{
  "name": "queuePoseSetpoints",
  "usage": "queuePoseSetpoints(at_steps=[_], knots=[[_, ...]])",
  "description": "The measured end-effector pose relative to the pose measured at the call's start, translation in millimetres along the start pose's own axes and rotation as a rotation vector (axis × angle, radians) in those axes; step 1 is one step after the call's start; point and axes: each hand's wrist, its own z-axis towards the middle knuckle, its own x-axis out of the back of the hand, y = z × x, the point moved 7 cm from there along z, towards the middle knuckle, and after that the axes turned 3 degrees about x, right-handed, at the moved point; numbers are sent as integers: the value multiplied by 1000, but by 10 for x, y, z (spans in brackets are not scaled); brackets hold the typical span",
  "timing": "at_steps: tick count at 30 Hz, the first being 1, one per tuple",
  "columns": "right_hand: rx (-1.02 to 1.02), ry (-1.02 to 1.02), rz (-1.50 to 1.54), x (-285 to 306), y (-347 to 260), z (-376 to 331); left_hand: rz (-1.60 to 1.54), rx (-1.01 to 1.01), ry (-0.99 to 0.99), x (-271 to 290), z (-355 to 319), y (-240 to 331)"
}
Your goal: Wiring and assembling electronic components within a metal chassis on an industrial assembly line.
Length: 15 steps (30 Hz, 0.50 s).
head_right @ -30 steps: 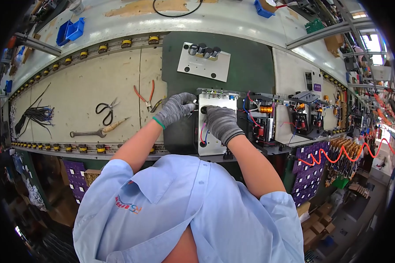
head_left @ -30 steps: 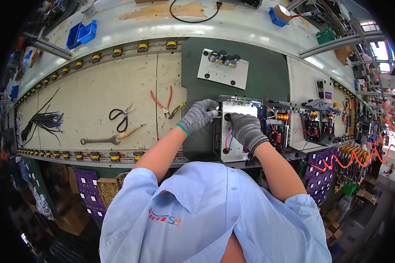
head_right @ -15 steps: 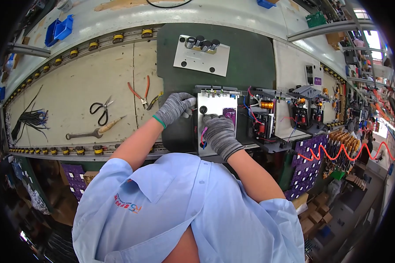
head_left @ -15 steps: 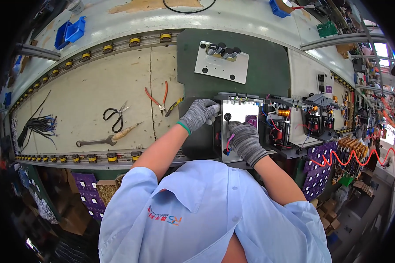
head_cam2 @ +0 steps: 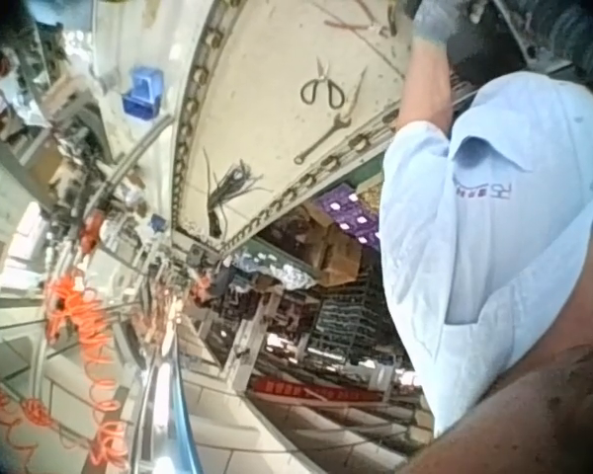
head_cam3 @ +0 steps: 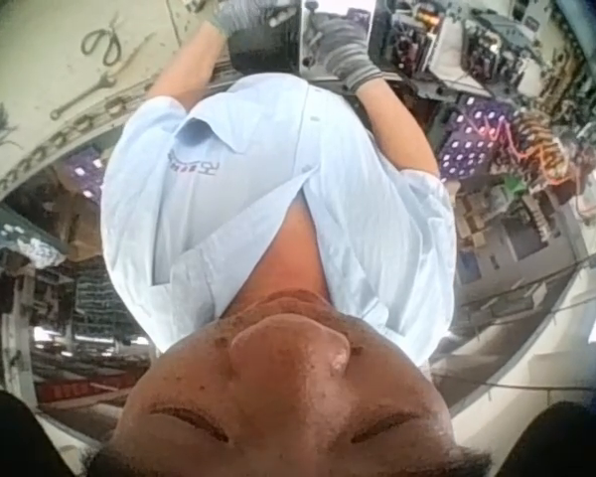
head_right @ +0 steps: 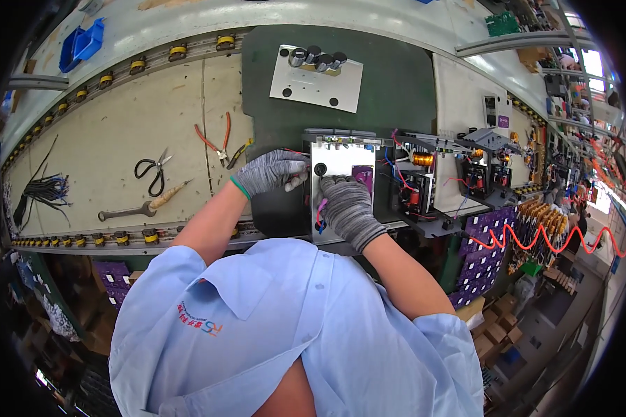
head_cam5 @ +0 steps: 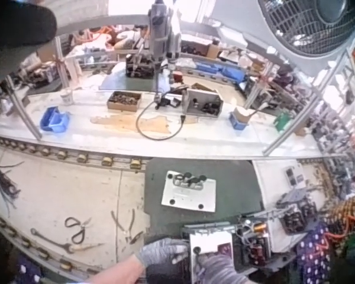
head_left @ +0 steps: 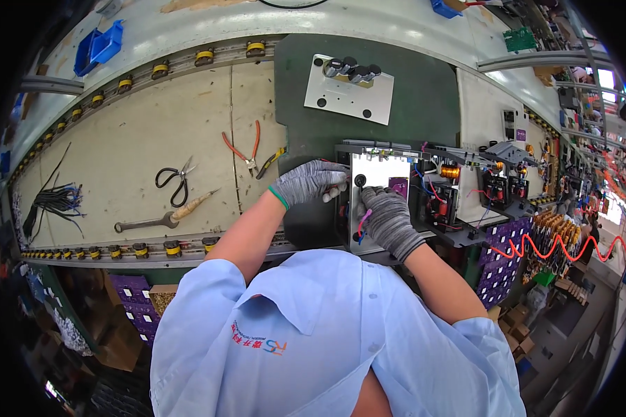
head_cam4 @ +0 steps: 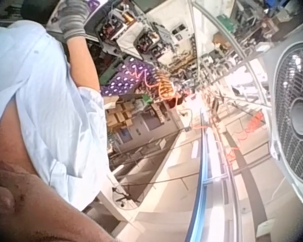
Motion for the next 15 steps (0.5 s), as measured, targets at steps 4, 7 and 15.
queuePoseSetpoints(at_steps=[4, 7, 15], knots=[[-1, -29, -20, -46, 41, 30, -8, 6, 20, 54, 61, -16], [-26, -114, -33, -113, 77, 27, -97, 47, 182, 149, 135, -89], [40, 1, 45, -20, 67, 26, -302, 97, 41, -30, 127, -168]])
